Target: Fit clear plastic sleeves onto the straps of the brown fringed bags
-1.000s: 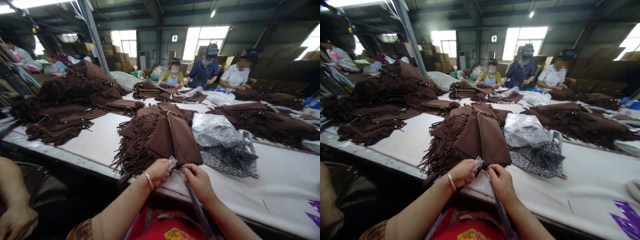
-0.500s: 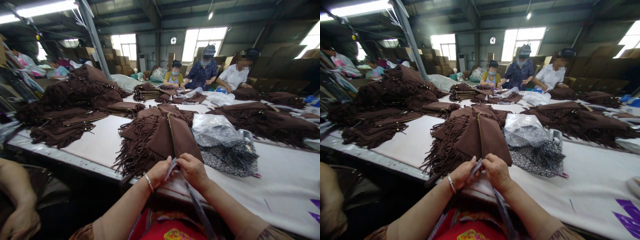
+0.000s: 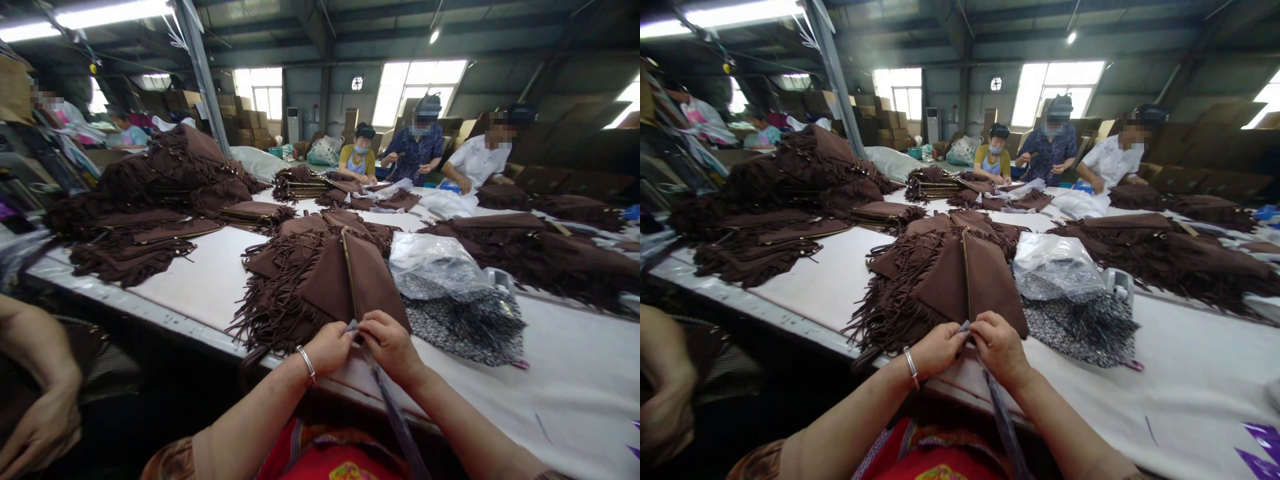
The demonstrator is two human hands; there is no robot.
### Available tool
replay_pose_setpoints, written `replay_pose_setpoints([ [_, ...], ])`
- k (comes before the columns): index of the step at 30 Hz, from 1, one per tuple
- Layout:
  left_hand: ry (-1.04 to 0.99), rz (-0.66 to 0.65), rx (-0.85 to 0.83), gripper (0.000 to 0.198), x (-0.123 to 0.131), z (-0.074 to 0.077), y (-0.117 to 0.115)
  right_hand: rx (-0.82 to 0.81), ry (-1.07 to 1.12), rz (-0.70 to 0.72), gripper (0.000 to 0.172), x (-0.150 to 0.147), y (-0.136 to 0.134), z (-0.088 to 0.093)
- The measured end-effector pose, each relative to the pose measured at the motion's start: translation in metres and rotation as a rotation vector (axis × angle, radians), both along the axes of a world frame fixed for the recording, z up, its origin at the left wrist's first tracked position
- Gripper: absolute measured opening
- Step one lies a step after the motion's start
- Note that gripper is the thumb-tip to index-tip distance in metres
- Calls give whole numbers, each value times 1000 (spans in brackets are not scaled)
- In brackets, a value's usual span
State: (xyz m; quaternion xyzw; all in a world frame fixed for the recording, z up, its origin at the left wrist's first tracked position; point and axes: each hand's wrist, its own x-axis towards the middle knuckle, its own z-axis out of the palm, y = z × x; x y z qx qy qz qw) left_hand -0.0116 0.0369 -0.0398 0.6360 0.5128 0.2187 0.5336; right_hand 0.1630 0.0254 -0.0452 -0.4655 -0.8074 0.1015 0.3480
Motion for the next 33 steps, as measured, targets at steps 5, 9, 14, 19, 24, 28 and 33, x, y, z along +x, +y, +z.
replay_pose_setpoints([
  [5, 18, -64, 220, 33, -7, -2, -7, -7, 28, 29, 19, 2, -1, 12],
  [9, 29, -59, 289, 32, -8, -3, -10, -3, -65, 104, 24, 5, -1, 26],
  [14, 33, -79, 285, 35, -7, 0, -10, 41, -362, 219, 35, 1, 2, 39],
  [19, 35, -116, 289, 39, -9, 0, -10, -35, -265, 208, 20, -5, 6, 36],
  [24, 228, -140, 388, 24, -11, -2, -15, -83, -214, 166, 17, -7, 6, 29],
  [28, 356, -54, 456, 18, -6, 0, -19, -38, -271, 168, 17, -7, 5, 28],
  [33, 296, -82, 371, 12, -1, 0, -15, 85, -377, 193, 15, -3, 5, 25],
])
